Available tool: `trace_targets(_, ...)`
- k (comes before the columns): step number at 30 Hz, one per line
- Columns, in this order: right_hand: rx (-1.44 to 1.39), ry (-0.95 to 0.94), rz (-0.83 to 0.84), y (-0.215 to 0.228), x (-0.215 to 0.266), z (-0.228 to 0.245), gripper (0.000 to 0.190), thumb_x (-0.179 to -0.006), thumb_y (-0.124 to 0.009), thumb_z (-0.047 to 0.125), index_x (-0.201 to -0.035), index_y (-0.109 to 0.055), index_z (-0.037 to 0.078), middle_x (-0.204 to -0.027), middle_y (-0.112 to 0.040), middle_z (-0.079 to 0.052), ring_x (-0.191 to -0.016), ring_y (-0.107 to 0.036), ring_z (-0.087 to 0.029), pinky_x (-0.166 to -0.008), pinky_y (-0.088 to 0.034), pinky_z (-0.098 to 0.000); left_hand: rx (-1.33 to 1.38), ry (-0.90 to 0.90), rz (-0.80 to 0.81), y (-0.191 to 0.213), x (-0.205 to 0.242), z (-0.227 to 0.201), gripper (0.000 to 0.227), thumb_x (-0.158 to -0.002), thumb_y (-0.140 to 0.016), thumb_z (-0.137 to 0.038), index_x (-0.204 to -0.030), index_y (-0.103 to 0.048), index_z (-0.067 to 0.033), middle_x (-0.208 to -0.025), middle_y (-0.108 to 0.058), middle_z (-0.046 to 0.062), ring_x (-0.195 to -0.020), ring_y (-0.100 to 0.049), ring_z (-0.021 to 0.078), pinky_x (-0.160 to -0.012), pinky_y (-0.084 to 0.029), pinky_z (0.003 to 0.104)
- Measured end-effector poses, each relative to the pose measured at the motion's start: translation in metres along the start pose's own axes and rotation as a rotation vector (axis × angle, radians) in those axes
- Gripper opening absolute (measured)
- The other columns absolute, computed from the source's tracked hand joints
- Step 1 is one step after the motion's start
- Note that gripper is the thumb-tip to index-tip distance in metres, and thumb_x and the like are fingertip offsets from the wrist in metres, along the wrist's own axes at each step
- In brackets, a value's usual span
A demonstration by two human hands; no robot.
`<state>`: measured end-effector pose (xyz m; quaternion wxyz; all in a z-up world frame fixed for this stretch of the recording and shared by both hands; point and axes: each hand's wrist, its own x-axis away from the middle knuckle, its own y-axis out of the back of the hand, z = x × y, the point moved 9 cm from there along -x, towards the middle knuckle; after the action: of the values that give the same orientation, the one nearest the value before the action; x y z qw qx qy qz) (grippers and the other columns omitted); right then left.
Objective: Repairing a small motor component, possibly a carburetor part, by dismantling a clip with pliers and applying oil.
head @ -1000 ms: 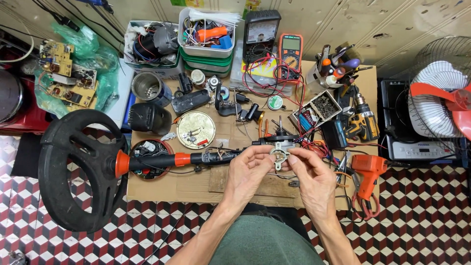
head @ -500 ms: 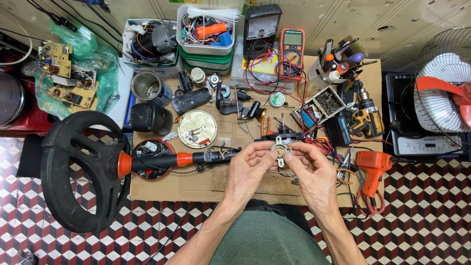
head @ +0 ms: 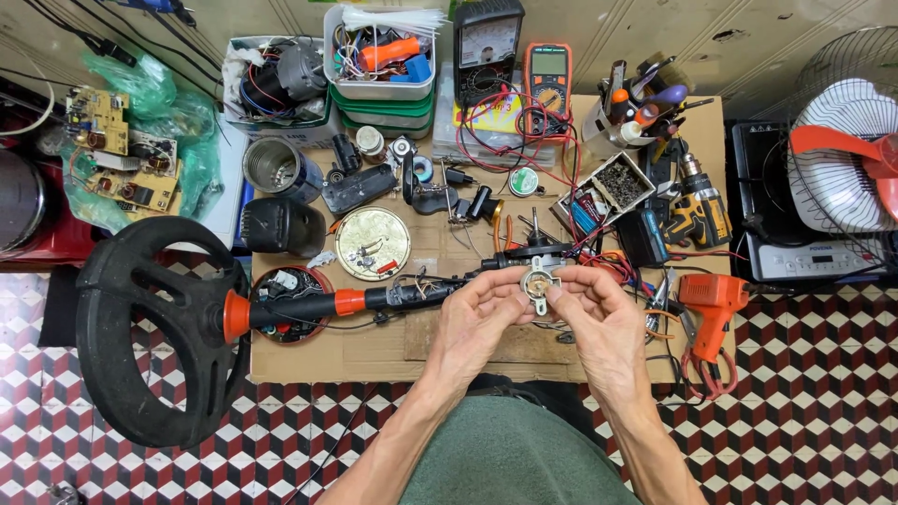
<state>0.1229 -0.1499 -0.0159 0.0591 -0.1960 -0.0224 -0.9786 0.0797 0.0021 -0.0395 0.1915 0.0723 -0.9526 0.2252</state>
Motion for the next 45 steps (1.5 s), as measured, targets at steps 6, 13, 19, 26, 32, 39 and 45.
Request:
trace_targets(6, -0.017, 0.009, -0.001, 0.001, -0.002, -0.003, 0.027, -0.09, -0.071, 0.004, -0.116, -0.067, -0.004, -0.099, -0.07, -0.007, -0.083, -0.066, -0.01, -0.075, -0.055, -0.0229, -0.035, 0.072, -0.034, 0.001, 0.001, -0.002, 0.038, -0.092, -0.068, -0.012, -0.127, -0.065, 0.0018, -0.111, -0.074, 0.011, -0.095, -0.073, 0.0135, -0.086, -0.062, 0.026)
trace_targets(13, 0.007, 0.008, -0.008, 0.0, 0.0, -0.001, 0.027, -0.091, -0.07, 0.004, -0.117, -0.067, -0.004, -0.099, -0.07, -0.007, -0.085, -0.066, -0.009, -0.076, -0.055, -0.0221, 0.0, 0.063, -0.028, 0.002, 0.0, 0.003, 0.038, -0.094, -0.066, -0.014, -0.129, -0.065, 0.0029, -0.109, -0.074, 0.012, -0.094, -0.073, 0.0142, -0.086, -0.061, 0.025)
trace_targets(19, 0.005, 0.049, -0.001, -0.002, 0.001, -0.002, 0.027, -0.092, -0.07, 0.004, -0.117, -0.067, -0.004, -0.1, -0.07, -0.006, -0.087, -0.066, -0.009, -0.077, -0.055, -0.0225, -0.004, 0.013, -0.033, 0.005, -0.001, 0.005, 0.036, -0.096, -0.065, -0.014, -0.127, -0.065, 0.0048, -0.108, -0.075, 0.013, -0.091, -0.074, 0.0146, -0.084, -0.062, 0.025)
trace_targets(26, 0.015, 0.052, -0.02, 0.0, 0.003, -0.003, 0.026, -0.092, -0.069, 0.003, -0.117, -0.067, -0.003, -0.1, -0.07, -0.006, -0.088, -0.066, -0.009, -0.077, -0.055, -0.0219, -0.007, 0.002, -0.016, 0.003, -0.002, 0.004, 0.036, -0.094, -0.065, -0.01, -0.126, -0.064, 0.0065, -0.108, -0.075, 0.013, -0.09, -0.074, 0.0142, -0.082, -0.062, 0.024)
trace_targets(32, 0.038, 0.058, -0.015, -0.001, 0.006, -0.005, 0.026, -0.092, -0.069, 0.003, -0.117, -0.069, -0.002, -0.098, -0.07, -0.006, -0.087, -0.067, -0.008, -0.077, -0.055, -0.0216, -0.032, 0.031, -0.047, 0.006, -0.001, 0.006, 0.035, -0.093, -0.066, -0.012, -0.123, -0.065, 0.007, -0.104, -0.075, 0.012, -0.085, -0.073, 0.0136, -0.077, -0.062, 0.024)
trace_targets(39, -0.028, 0.023, -0.001, -0.003, 0.007, -0.008, 0.024, -0.093, -0.068, 0.004, -0.116, -0.069, -0.003, -0.097, -0.071, -0.006, -0.084, -0.067, -0.009, -0.076, -0.056, -0.0228, -0.029, 0.1, -0.081, 0.012, -0.003, 0.013, 0.032, -0.093, -0.066, -0.015, -0.117, -0.067, 0.0056, -0.095, -0.074, 0.011, -0.078, -0.071, 0.0118, -0.073, -0.062, 0.024)
trace_targets(45, -0.009, 0.004, 0.007, -0.002, 0.003, -0.017, 0.024, -0.093, -0.068, 0.005, -0.116, -0.07, -0.003, -0.095, -0.072, -0.006, -0.08, -0.065, -0.009, -0.074, -0.055, -0.0222, -0.03, 0.117, -0.093, 0.013, -0.003, 0.017, 0.03, -0.094, -0.066, -0.015, -0.117, -0.066, 0.0054, -0.092, -0.072, 0.01, -0.077, -0.07, 0.0125, -0.073, -0.061, 0.024)
